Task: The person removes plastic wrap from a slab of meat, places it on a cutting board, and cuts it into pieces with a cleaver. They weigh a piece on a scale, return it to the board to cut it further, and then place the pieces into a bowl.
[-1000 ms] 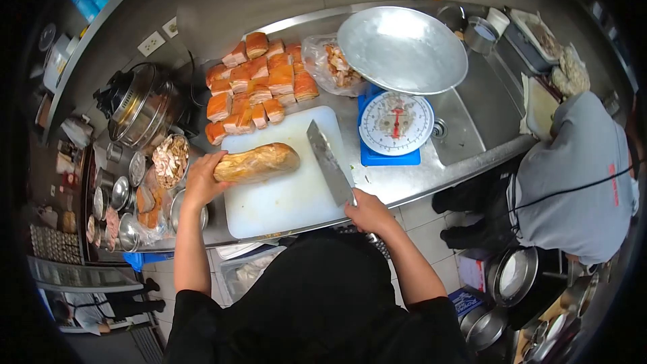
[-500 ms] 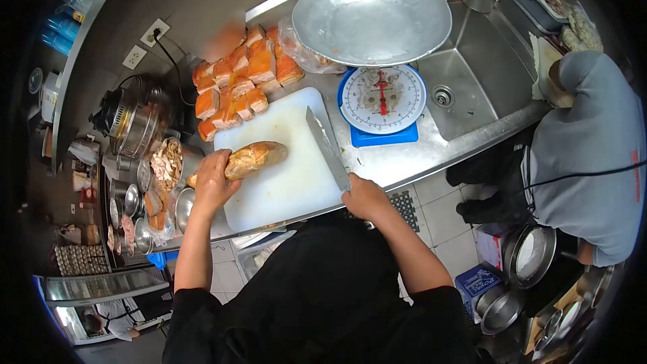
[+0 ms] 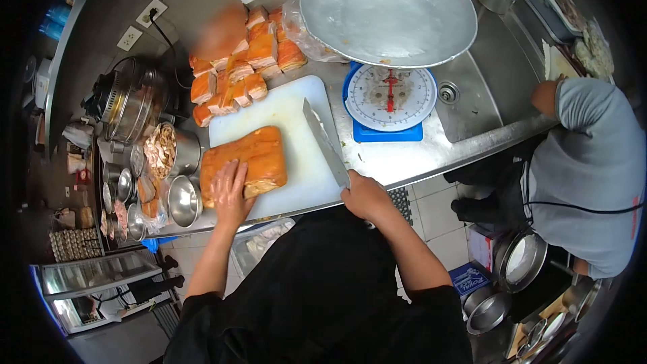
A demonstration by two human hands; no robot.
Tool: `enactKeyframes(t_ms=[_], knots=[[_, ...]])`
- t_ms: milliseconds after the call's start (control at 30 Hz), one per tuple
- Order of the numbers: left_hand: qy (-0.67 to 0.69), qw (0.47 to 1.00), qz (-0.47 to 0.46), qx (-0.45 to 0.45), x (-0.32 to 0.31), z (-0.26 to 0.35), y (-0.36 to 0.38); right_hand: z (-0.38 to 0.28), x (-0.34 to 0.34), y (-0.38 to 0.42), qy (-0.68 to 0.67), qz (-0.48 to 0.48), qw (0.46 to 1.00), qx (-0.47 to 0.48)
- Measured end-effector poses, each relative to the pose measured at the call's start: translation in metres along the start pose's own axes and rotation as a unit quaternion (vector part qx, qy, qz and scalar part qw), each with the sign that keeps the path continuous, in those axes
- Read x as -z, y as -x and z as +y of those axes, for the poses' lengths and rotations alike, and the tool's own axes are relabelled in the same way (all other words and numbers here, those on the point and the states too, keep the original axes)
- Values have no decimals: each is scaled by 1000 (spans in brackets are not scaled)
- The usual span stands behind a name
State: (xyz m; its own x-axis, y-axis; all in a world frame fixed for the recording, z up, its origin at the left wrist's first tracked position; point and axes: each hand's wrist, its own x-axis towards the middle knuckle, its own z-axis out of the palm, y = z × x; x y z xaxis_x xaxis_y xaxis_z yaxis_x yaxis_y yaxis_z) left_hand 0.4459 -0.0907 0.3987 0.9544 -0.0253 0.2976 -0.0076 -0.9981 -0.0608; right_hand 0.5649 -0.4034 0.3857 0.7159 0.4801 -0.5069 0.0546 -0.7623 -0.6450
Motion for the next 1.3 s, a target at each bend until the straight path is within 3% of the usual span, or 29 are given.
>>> enactKeyframes(t_ms=[200, 267, 367, 500, 567, 700, 867, 1133, 1200, 1300], knots=[[45, 997, -33, 57, -5, 16, 2, -4, -2, 2, 27, -4, 1000, 2], [111, 991, -73, 27, 3, -5, -3, -8, -2, 2, 43, 11, 999, 2], [124, 986, -22, 110, -15, -51, -24, -9, -3, 0, 67, 5, 998, 10], [97, 984, 76, 131, -42, -88, -66, -16, -2, 1, 98, 11, 995, 15], [130, 958, -158, 199, -31, -86, -76, -18, -2, 0, 117, 9, 993, 14], [105, 968, -115, 198, -24, -82, -60, -25, 2, 4, 143, 6, 990, 10], [100, 943, -114, 295, -21, -78, -35, -22, 3, 23, 113, 29, 993, 9], [236, 951, -32, 199, -74, -55, -111, -28, -12, 18, 119, 72, 990, -12], [172, 962, -116, 177, -69, -39, -120, -31, -14, 20, 118, 78, 990, -16], [200, 966, -95, 133, -68, -35, -108, -36, -13, 22, 109, 86, 990, -12]])
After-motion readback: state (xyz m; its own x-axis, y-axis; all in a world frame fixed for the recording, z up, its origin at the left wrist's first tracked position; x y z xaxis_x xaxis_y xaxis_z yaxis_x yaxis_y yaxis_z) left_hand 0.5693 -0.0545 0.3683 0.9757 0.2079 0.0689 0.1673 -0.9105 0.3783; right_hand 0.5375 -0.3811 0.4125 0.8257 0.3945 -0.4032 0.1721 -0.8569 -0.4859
